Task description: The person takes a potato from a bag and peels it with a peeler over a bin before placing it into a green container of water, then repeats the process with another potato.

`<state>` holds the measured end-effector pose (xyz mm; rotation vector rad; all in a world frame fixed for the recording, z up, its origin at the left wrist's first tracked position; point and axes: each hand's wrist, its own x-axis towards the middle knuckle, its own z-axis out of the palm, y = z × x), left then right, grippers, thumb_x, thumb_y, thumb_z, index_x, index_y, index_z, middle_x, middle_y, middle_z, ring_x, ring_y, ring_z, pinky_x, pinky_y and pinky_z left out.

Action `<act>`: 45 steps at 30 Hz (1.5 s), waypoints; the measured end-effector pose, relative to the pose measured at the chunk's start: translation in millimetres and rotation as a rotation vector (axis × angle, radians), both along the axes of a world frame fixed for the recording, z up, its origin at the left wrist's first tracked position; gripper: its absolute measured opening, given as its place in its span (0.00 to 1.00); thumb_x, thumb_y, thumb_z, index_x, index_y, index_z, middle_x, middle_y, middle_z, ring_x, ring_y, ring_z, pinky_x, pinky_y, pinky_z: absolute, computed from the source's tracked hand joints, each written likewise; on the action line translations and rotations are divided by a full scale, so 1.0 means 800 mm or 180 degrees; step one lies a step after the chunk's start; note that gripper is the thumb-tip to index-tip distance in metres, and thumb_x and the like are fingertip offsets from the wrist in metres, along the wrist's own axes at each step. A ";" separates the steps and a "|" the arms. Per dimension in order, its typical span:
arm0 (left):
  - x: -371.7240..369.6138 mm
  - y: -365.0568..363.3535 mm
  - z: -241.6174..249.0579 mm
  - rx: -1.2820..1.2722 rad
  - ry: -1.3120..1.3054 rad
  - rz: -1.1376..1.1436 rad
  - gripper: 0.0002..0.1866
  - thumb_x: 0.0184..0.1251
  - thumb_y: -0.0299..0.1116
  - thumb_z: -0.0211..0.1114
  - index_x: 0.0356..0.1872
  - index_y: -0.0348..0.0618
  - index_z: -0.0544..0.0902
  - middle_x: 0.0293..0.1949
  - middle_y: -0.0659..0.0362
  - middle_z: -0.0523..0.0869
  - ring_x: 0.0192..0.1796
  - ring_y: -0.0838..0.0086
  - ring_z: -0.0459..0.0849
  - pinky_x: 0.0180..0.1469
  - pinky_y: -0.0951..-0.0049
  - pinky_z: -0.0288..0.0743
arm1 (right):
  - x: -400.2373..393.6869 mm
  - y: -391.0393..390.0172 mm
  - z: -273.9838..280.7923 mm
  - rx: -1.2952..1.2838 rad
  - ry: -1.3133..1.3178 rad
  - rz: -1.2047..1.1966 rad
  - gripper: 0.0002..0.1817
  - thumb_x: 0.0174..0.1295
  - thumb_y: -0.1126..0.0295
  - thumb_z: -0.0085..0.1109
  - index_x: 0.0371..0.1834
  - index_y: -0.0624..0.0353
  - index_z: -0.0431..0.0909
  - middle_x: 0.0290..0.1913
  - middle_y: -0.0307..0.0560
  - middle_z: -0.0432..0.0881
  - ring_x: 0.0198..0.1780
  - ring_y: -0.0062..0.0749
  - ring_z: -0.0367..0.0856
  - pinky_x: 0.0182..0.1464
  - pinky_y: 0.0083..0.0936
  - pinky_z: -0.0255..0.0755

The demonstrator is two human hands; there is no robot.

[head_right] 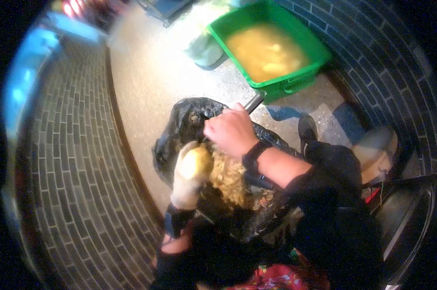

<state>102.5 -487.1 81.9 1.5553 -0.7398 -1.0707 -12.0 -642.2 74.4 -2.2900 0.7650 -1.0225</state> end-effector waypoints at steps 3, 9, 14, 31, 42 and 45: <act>-0.005 0.003 0.017 -0.0606 0.0428 -0.0063 0.45 0.41 0.28 0.76 0.67 0.40 0.66 0.54 0.57 0.78 0.53 0.73 0.79 0.56 0.71 0.76 | -0.005 -0.005 -0.004 -0.0043 0.0248 -0.0270 0.18 0.62 0.63 0.55 0.14 0.56 0.76 0.18 0.50 0.76 0.25 0.47 0.75 0.38 0.42 0.66; 0.006 0.003 -0.010 -0.0502 0.0789 0.0091 0.43 0.45 0.26 0.75 0.67 0.42 0.66 0.57 0.59 0.76 0.56 0.74 0.77 0.60 0.73 0.73 | -0.005 0.005 0.021 0.0384 0.0343 0.0222 0.18 0.63 0.63 0.52 0.16 0.58 0.76 0.20 0.55 0.76 0.27 0.53 0.75 0.38 0.51 0.65; 0.001 0.001 -0.006 -0.0305 0.1093 0.0024 0.37 0.48 0.20 0.71 0.64 0.42 0.70 0.54 0.59 0.78 0.54 0.75 0.79 0.57 0.73 0.76 | -0.004 0.024 0.022 0.0283 0.0342 0.0295 0.18 0.63 0.64 0.52 0.15 0.56 0.75 0.17 0.51 0.74 0.26 0.48 0.74 0.39 0.43 0.65; 0.027 0.007 -0.017 -0.0089 0.2393 0.1121 0.19 0.69 0.37 0.57 0.57 0.39 0.74 0.48 0.53 0.84 0.48 0.64 0.85 0.51 0.66 0.81 | -0.009 -0.005 -0.004 0.0878 0.0967 0.0312 0.24 0.72 0.56 0.42 0.24 0.60 0.77 0.29 0.56 0.82 0.35 0.55 0.81 0.39 0.43 0.72; 0.037 0.021 0.001 -0.0907 0.2614 0.1381 0.16 0.66 0.37 0.60 0.49 0.37 0.77 0.41 0.52 0.84 0.41 0.64 0.85 0.41 0.64 0.82 | -0.043 0.085 -0.021 0.1534 0.3115 0.0375 0.42 0.65 0.36 0.47 0.58 0.72 0.70 0.52 0.71 0.80 0.57 0.58 0.79 0.59 0.41 0.71; 0.033 0.023 0.018 -0.1056 0.2582 0.1484 0.15 0.63 0.36 0.62 0.46 0.38 0.78 0.37 0.54 0.84 0.35 0.66 0.85 0.35 0.65 0.82 | -0.075 0.085 -0.034 0.1533 0.2954 0.1023 0.40 0.62 0.41 0.57 0.56 0.74 0.70 0.53 0.72 0.79 0.58 0.59 0.77 0.60 0.42 0.70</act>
